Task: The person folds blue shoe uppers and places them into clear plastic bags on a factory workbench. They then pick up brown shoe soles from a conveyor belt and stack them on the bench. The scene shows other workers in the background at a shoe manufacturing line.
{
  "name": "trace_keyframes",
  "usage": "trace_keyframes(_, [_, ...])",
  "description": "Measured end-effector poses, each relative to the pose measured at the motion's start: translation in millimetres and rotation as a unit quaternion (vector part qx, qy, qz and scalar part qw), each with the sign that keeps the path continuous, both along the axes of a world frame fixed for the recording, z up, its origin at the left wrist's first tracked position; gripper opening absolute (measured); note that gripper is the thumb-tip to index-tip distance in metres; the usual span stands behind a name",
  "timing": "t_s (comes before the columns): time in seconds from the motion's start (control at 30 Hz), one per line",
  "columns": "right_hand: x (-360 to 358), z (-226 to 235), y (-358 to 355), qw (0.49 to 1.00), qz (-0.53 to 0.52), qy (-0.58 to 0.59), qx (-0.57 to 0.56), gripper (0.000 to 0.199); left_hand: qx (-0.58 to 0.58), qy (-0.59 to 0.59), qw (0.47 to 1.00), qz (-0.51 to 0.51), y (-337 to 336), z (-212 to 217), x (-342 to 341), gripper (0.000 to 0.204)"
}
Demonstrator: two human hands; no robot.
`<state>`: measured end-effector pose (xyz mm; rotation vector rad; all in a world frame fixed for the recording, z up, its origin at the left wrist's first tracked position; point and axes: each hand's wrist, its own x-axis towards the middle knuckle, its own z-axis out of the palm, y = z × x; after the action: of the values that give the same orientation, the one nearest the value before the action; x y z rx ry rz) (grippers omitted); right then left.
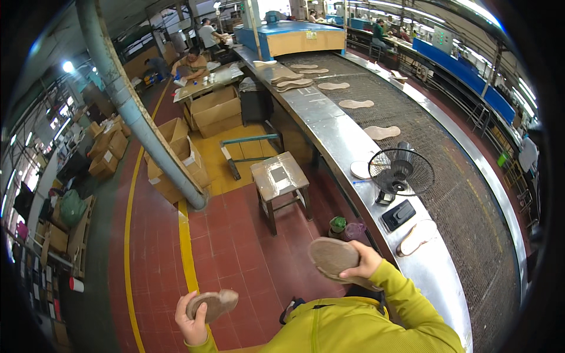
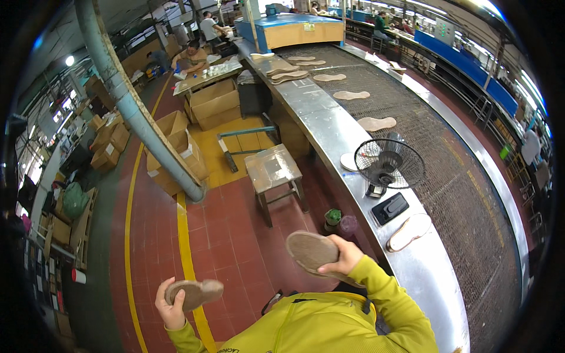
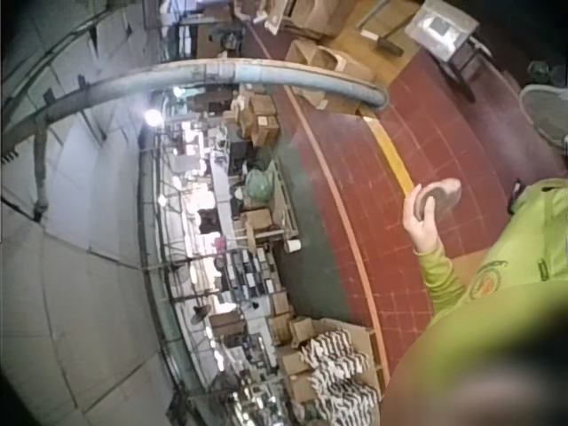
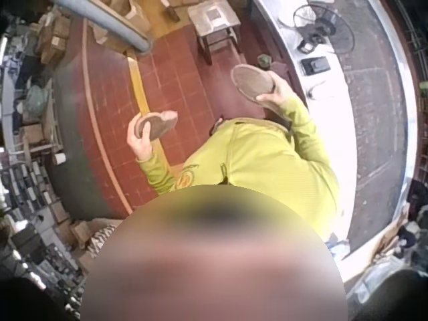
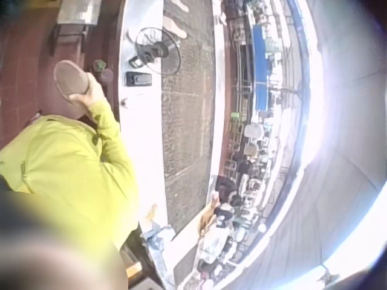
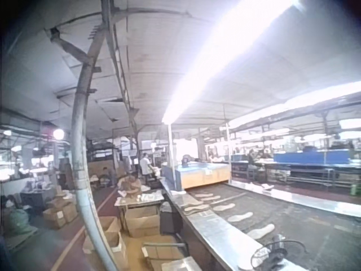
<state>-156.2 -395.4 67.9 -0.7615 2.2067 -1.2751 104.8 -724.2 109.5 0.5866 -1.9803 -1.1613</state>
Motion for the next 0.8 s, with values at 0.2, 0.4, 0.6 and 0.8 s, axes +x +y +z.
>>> trace_keyframes(0.2, [-31,-9,-69,0.997,0.061,-0.029,-0.031,0.072,-0.016,-0.098,0.994,0.052,-27,6,-16,0.030])
trace_keyframes(0.4, [-91,-26,-109,0.994,0.053,-0.027,-0.089,0.071,0.000,-0.064,0.997,0.041,-37,-2,-76,0.029])
trace_keyframes(0.6, [-181,-47,-147,0.993,-0.015,-0.022,-0.111,0.065,-0.026,-0.125,0.992,-0.003,-64,-6,-153,0.034])
trace_keyframes(0.8, [-267,-43,-175,0.971,-0.079,-0.033,-0.223,0.061,-0.070,-0.159,0.984,-0.031,-96,11,-259,0.034])
